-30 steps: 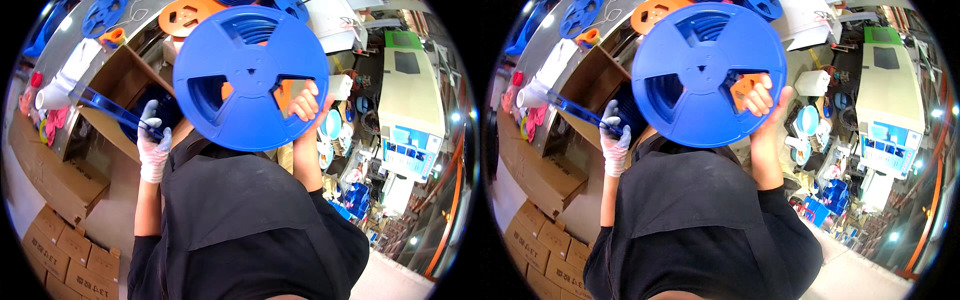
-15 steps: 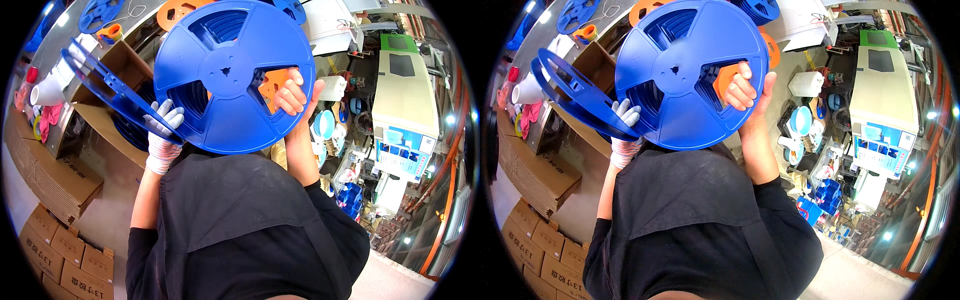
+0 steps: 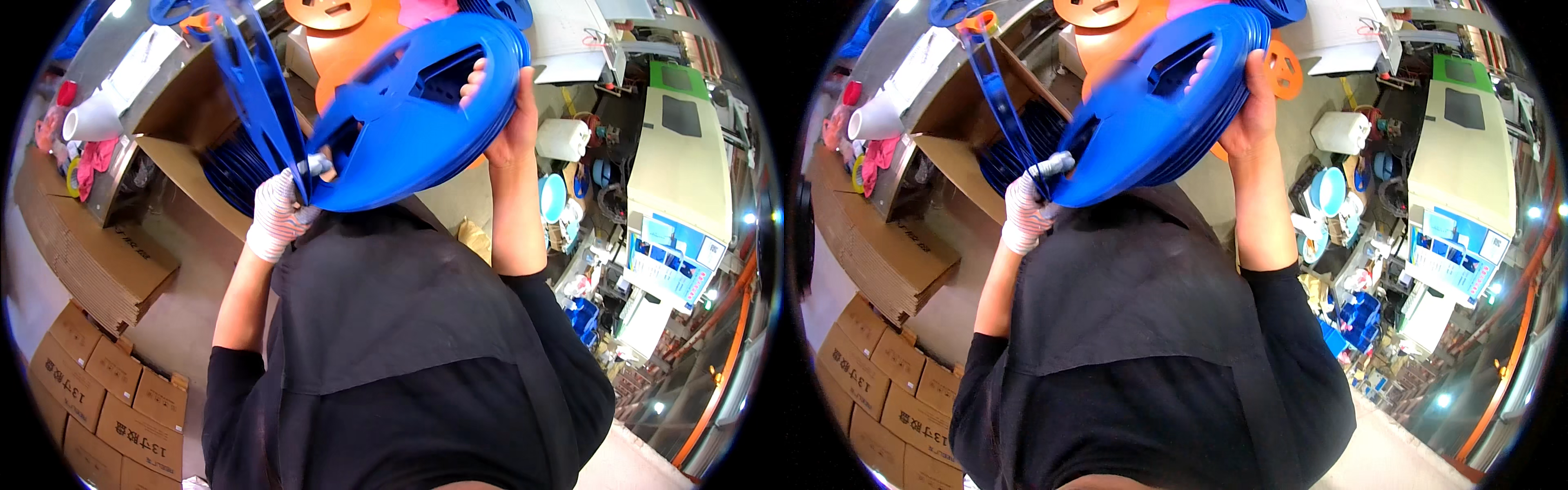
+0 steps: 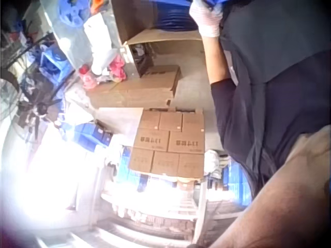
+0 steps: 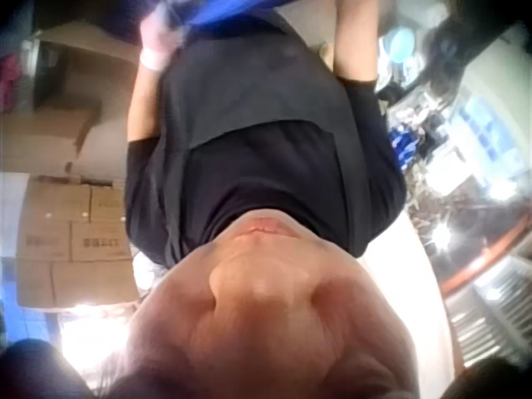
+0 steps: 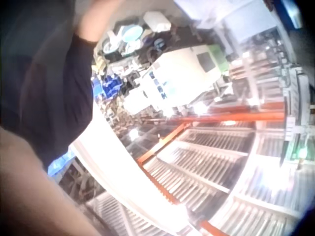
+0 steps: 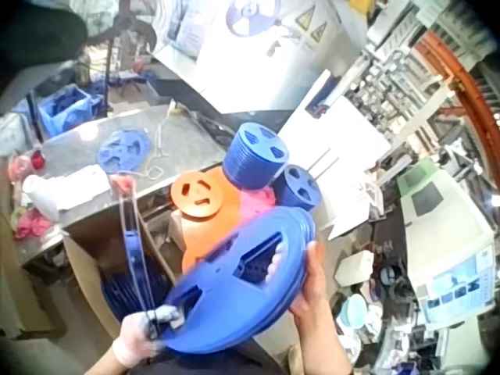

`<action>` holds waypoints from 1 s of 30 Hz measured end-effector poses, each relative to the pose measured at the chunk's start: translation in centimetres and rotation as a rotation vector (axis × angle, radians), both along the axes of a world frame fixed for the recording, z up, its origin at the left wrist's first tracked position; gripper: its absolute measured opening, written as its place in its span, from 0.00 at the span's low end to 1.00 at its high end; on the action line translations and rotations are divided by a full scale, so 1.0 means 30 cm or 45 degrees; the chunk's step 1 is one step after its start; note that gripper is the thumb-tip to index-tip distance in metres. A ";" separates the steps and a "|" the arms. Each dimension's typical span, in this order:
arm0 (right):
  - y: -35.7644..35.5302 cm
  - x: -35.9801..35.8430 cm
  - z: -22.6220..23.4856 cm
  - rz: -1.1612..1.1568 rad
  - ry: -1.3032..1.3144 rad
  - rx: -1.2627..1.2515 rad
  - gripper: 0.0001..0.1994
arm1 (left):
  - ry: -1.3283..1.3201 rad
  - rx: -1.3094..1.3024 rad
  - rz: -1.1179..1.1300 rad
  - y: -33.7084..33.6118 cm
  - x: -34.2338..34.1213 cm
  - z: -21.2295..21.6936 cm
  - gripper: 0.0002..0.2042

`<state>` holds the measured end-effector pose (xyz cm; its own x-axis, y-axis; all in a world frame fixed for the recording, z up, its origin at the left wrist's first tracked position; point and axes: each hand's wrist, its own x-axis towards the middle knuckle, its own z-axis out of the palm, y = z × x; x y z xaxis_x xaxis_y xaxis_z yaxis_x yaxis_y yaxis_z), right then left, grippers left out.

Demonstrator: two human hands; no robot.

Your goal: The person picks up blue plastic spools from a large sack and stacks them into a cardboard box. They handle the spools one by one, aligning them carefully to create a neat stack inside the box.

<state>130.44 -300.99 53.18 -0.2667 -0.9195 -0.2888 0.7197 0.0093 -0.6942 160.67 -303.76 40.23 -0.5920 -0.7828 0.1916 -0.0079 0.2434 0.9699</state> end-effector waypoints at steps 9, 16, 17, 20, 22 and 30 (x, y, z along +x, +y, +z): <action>0.101 -0.064 -0.115 0.052 0.238 0.354 0.18 | 1.041 1.590 0.351 -0.045 0.114 -0.006 0.24; 0.190 -0.083 -0.150 -0.031 0.126 0.347 0.17 | 1.317 1.529 0.314 -0.012 0.186 -0.103 0.20; 0.189 -0.076 -0.150 -0.047 0.138 0.376 0.17 | 1.324 1.502 0.320 -0.011 0.197 -0.101 0.20; 0.190 -0.066 -0.150 -0.042 0.166 0.428 0.16 | 1.350 1.512 0.273 -0.012 0.223 -0.101 0.20; 0.200 -0.066 -0.146 -0.122 0.209 0.521 0.15 | 1.368 1.520 0.236 -0.010 0.233 -0.099 0.20; 0.231 -0.087 -0.167 -0.199 0.348 0.537 0.16 | 1.412 1.448 0.179 0.012 0.264 -0.112 0.20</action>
<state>127.83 -294.06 48.16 -0.5089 -0.6813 -0.5262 0.5283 0.2355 -0.8157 168.59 -303.41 36.88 -0.4768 -0.8465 -0.2368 0.8351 -0.5203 0.1784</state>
